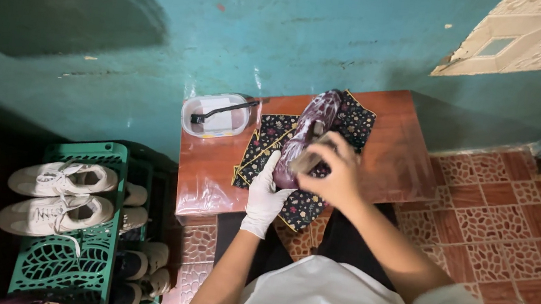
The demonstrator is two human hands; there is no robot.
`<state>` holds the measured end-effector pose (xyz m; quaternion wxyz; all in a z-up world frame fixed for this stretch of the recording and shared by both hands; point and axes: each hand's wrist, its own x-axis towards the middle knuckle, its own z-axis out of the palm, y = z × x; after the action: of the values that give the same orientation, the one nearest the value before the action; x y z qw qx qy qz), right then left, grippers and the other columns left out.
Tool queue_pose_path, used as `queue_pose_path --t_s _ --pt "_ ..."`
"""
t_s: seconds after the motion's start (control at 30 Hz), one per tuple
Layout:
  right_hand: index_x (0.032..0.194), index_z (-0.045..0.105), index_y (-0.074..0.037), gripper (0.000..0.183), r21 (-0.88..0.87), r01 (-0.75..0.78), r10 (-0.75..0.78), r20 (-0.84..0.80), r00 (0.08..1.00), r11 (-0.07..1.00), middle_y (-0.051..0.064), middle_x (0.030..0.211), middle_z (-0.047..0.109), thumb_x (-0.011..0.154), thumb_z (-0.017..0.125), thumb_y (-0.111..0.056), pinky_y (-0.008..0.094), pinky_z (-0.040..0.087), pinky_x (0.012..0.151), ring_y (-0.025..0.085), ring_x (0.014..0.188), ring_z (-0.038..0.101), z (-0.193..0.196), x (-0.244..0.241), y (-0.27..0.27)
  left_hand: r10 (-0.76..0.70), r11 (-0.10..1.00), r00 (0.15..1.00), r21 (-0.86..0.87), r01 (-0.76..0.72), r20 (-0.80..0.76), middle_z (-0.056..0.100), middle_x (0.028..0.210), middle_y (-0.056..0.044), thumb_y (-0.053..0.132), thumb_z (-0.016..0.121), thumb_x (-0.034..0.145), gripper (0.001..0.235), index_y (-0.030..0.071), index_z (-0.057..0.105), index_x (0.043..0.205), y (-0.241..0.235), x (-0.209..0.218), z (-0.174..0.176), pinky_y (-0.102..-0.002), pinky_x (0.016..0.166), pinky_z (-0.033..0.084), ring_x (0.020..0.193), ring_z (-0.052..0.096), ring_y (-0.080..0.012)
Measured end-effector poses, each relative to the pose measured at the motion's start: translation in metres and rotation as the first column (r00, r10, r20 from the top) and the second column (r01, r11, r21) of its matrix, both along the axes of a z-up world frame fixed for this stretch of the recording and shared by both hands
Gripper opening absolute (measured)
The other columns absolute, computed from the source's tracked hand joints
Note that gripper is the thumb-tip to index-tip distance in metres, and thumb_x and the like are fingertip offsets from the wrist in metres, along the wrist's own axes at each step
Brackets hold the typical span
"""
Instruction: The person scrubs a purple shoe with a brush, repeatedly dipping it into a container of liquid. The shoe is held in the left hand while the right hand performs the scrubbing action on the upper and sole.
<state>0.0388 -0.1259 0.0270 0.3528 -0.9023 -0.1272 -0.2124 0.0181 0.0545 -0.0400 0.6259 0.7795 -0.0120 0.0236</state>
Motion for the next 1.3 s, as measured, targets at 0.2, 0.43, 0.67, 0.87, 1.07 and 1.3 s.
queue_pose_path --t_s 0.2,0.43,0.67,0.87,1.07,1.3 --pt "0.101 0.073 -0.033 0.046 -0.097 -0.039 0.04 -0.001 0.999 0.994 0.003 0.127 0.063 0.058 0.088 -0.04 0.046 0.046 0.088 0.03 0.108 0.067 0.011 0.005 -0.015 0.107 0.993 0.992 -0.039 -0.109 -0.068 0.066 0.137 -0.008 0.017 0.095 0.061 0.094 0.019 0.055 0.147 -0.004 0.007 -0.025 -0.038 0.112 0.046 0.131 0.058 -0.0246" --pt "0.11 0.074 -0.016 0.051 0.301 -0.116 0.076 0.141 0.987 0.947 0.017 0.129 0.064 0.064 0.094 -0.023 0.047 0.046 0.105 0.037 0.123 0.06 -0.013 0.001 -0.02 0.125 0.889 0.984 -0.425 -0.169 -0.13 0.07 0.128 -0.012 0.002 0.094 0.061 0.086 0.009 0.059 0.14 -0.002 0.006 -0.037 -0.034 0.106 0.053 0.12 0.064 -0.0172" --pt "0.108 0.072 -0.012 0.058 0.259 -0.119 0.085 0.139 0.987 0.958 0.02 0.124 0.067 0.055 0.094 -0.019 0.048 0.052 0.098 0.038 0.114 0.066 -0.065 0.025 -0.011 0.1 0.828 0.979 -0.531 -0.182 -0.18 0.075 0.117 -0.013 -0.004 0.093 0.062 0.079 0.007 0.062 0.134 0.005 0.002 -0.026 -0.033 0.098 0.059 0.108 0.071 -0.0178" --pt "0.114 0.069 -0.013 0.065 0.271 -0.075 0.064 0.048 0.997 0.96 0.018 0.123 0.068 0.055 0.094 -0.019 0.047 0.052 0.101 0.036 0.115 0.066 -0.073 0.033 -0.025 0.099 0.786 0.974 -0.584 -0.203 -0.205 0.076 0.111 -0.015 -0.006 0.093 0.061 0.076 0.004 0.062 0.13 0.001 0.004 -0.003 -0.033 0.092 0.062 0.1 0.072 -0.0176" --pt "0.116 0.069 -0.014 0.069 0.322 -0.125 0.14 -0.025 0.99 0.939 0.014 0.123 0.069 0.052 0.095 -0.021 0.044 0.051 0.101 0.033 0.116 0.066 -0.07 0.019 -0.02 0.097 0.77 0.973 -0.603 -0.207 -0.21 0.076 0.11 -0.015 -0.006 0.093 0.06 0.075 0.003 0.062 0.128 0.001 0.006 -0.011 -0.034 0.092 0.062 0.099 0.073 -0.0194" --pt "0.117 0.068 -0.014 0.077 0.3 -0.171 0.177 0.01 0.984 0.938 0.012 0.126 0.069 0.045 0.096 -0.025 0.041 0.05 0.103 0.029 0.119 0.066 -0.06 -0.001 -0.004 0.107 0.775 0.971 -0.593 -0.217 -0.215 0.077 0.11 -0.015 -0.009 0.094 0.056 0.079 0.005 0.064 0.128 0.004 0.008 -0.026 -0.035 0.092 0.061 0.103 0.072 -0.0206"
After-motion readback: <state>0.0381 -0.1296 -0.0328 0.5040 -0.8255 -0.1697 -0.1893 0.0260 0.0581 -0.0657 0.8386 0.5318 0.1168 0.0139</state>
